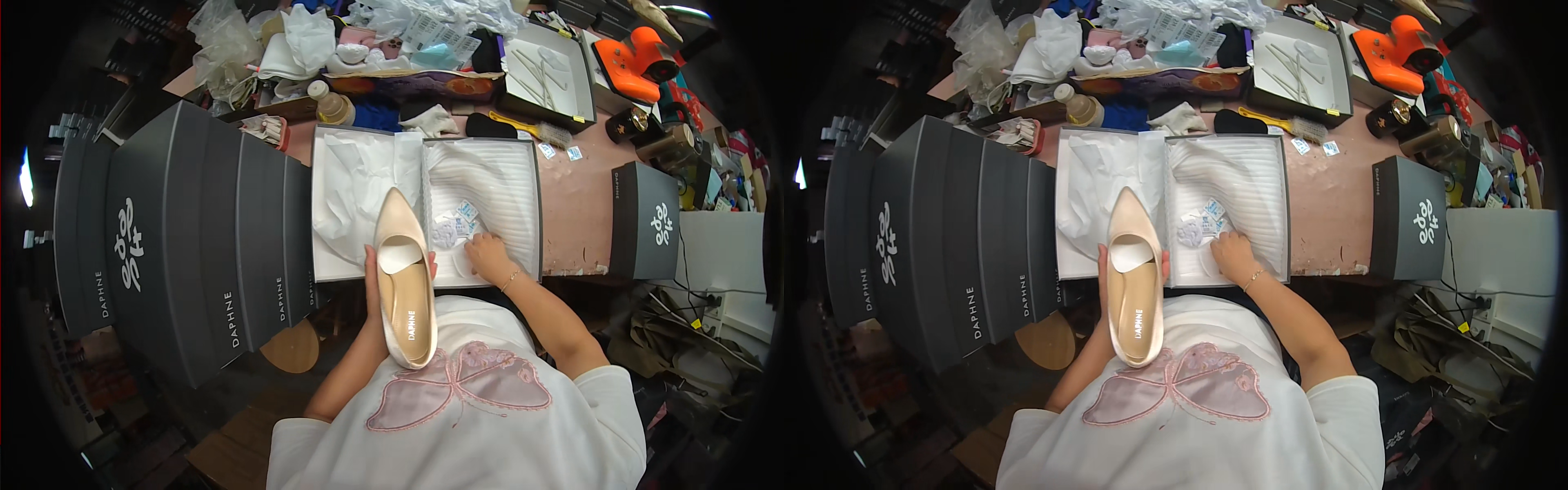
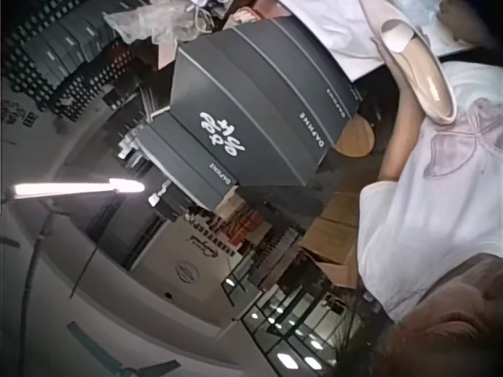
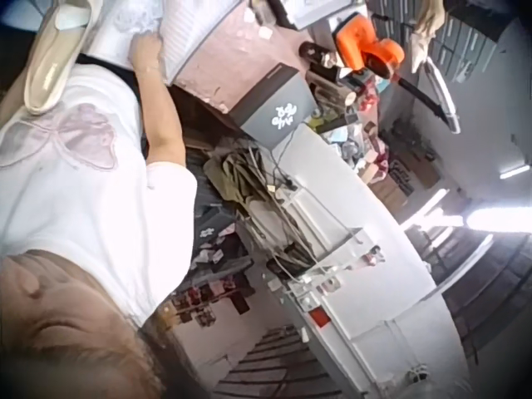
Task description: Inspecting, wiping, and packing high-heeled shoes into branded shoe boxes.
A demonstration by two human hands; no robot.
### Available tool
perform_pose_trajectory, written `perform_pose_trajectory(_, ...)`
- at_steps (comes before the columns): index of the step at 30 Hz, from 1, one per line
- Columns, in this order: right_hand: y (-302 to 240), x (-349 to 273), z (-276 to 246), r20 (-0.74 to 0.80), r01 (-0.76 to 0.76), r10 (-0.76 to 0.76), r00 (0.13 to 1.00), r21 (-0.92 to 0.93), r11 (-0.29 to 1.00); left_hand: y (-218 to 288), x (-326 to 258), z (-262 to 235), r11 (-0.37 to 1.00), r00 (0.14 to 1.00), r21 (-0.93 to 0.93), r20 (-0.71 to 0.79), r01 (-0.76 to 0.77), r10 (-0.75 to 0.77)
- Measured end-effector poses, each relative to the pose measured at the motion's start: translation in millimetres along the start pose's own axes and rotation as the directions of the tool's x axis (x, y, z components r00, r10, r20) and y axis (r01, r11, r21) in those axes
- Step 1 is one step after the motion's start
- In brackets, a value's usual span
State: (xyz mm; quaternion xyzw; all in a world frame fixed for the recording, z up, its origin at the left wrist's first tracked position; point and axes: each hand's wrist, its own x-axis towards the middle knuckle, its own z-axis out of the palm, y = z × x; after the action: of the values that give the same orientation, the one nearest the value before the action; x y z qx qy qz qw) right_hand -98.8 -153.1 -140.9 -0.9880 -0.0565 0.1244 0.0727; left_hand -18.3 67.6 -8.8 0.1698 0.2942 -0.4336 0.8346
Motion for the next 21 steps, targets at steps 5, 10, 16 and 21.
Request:
perform_pose_trajectory(5,-3.7,-2.7,-4.4,0.231,-0.164,0.111,0.967,0.225,0.96,-5.0,9.4,8.2,0.995,1.0,0.097,-0.008,-0.003,0.004)
perform_pose_trajectory(10,5.8,-0.1,-13.9,0.484,-0.323,0.129,0.865,0.342,0.883,-9.1,13.7,15.2,0.996,0.999,0.089,-0.032,-0.02,0.023)
perform_pose_trajectory(16,9.6,-7.5,-19.6,0.484,-0.391,0.081,0.871,0.584,0.711,-15.0,1.6,33.9,0.961,0.995,0.268,-0.042,-0.071,0.085)
perform_pose_trajectory(21,-14.4,-5.9,-115.0,-0.172,-0.011,0.182,0.968,0.697,0.717,-7.6,5.8,28.7,0.96,0.997,0.269,-0.004,-0.073,0.077)
